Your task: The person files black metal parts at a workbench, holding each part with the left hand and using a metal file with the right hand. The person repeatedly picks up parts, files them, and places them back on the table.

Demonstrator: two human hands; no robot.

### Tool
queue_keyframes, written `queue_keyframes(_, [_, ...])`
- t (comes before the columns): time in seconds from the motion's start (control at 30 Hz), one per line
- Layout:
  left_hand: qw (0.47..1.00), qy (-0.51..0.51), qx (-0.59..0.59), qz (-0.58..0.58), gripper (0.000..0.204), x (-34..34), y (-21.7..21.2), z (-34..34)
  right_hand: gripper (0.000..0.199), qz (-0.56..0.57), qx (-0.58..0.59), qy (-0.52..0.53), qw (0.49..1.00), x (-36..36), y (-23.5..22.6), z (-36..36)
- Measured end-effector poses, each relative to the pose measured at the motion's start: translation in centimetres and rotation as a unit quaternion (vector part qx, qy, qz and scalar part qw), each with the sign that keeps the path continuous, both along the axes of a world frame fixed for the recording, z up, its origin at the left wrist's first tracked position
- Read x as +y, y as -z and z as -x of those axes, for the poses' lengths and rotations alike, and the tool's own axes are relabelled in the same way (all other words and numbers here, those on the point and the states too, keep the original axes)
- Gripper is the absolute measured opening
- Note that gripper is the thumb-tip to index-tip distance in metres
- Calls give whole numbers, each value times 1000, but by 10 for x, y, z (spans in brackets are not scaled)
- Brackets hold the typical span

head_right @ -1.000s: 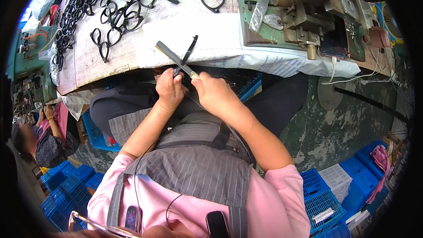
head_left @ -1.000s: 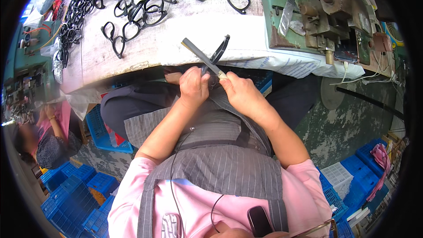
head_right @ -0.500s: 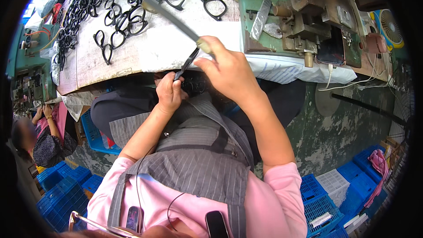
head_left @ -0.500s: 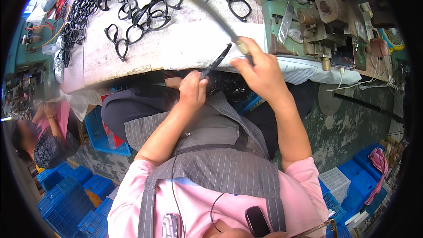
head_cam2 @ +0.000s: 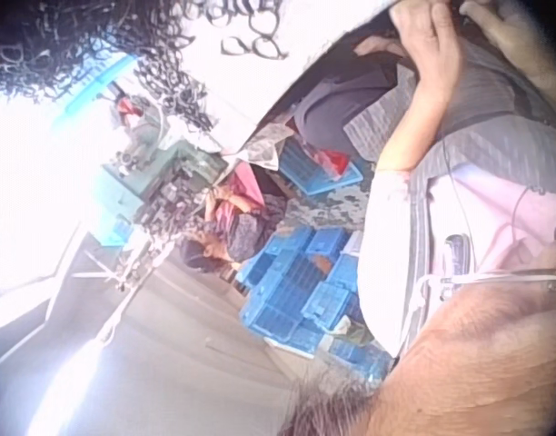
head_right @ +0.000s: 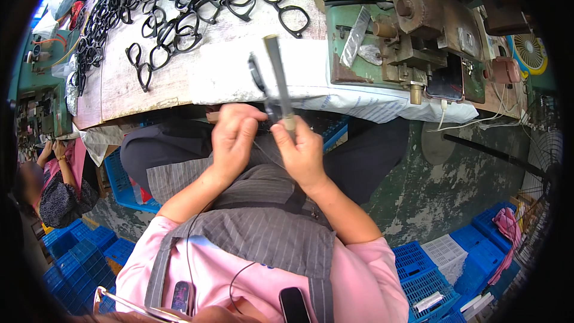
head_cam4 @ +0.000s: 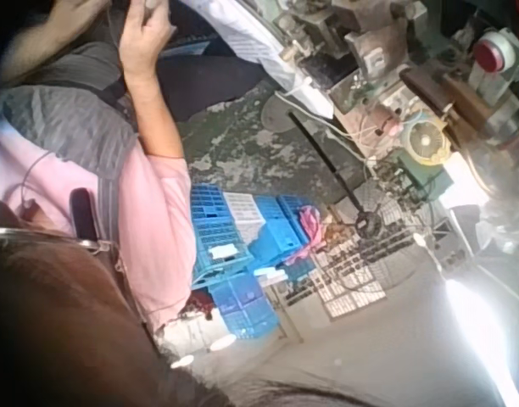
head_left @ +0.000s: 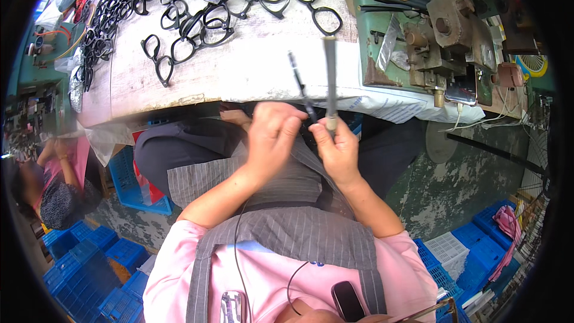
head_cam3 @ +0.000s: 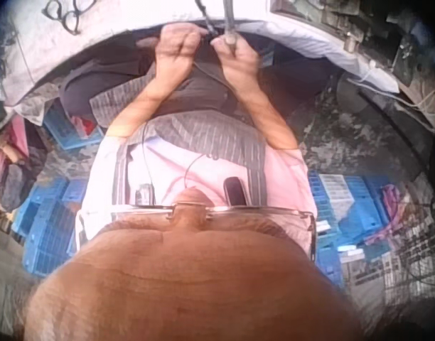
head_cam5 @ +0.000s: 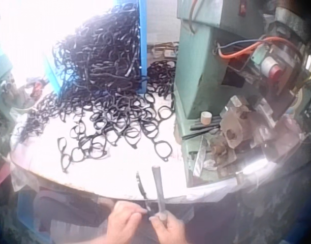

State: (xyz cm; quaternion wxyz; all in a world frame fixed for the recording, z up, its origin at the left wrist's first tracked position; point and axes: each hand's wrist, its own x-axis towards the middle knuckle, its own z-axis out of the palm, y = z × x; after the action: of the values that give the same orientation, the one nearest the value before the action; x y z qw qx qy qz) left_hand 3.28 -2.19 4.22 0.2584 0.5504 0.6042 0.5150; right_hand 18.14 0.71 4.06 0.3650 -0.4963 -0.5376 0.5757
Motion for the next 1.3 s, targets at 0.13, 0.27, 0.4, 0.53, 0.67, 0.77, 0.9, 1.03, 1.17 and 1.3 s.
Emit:
queue_keyframes(0.13, [973, 20, -202, 111, 24, -3, 10, -9, 17, -58, 6, -75, 995, -7, 8, 16])
queue_keyframes(0.27, [927, -47, -342, 144, 23, -5, 13, -5, 18, 51, 43, -77, 995, -8, 10, 10])
queue_keyframes(0.4, [995, -40, -75, 60, 21, -3, 20, -1, 31, 72, 91, -48, 992, 1, 10, -13])
queue_keyframes(0.53, [1000, -17, 2, -21, 18, -1, 30, -4, 28, -52, -42, -71, 995, 6, 2, -35])
queue_keyframes(0.67, [1000, -7, 15, 22, 15, -2, 35, -3, 23, -127, -118, -123, 977, 2, -10, -38])
queue_keyframes(0.77, [999, -28, 23, -11, 18, 0, 38, 0, 16, -136, -175, -160, 962, 1, -16, -34])
queue_keyframes(0.9, [996, -44, 52, -49, 19, 3, 43, 2, 19, -111, -220, -186, 951, -1, -23, -34])
queue_keyframes(1.03, [991, -31, 109, -72, 18, 5, 46, 7, 23, -82, -261, -236, 932, 2, -28, -31])
queue_keyframes(1.17, [985, -10, 119, -127, 16, 10, 48, 9, 25, -95, -309, -242, 915, 20, -26, -11])
queue_keyframes(1.3, [978, 3, 158, -138, 12, 11, 48, 12, 29, -68, -313, -253, 913, 40, -21, 6])
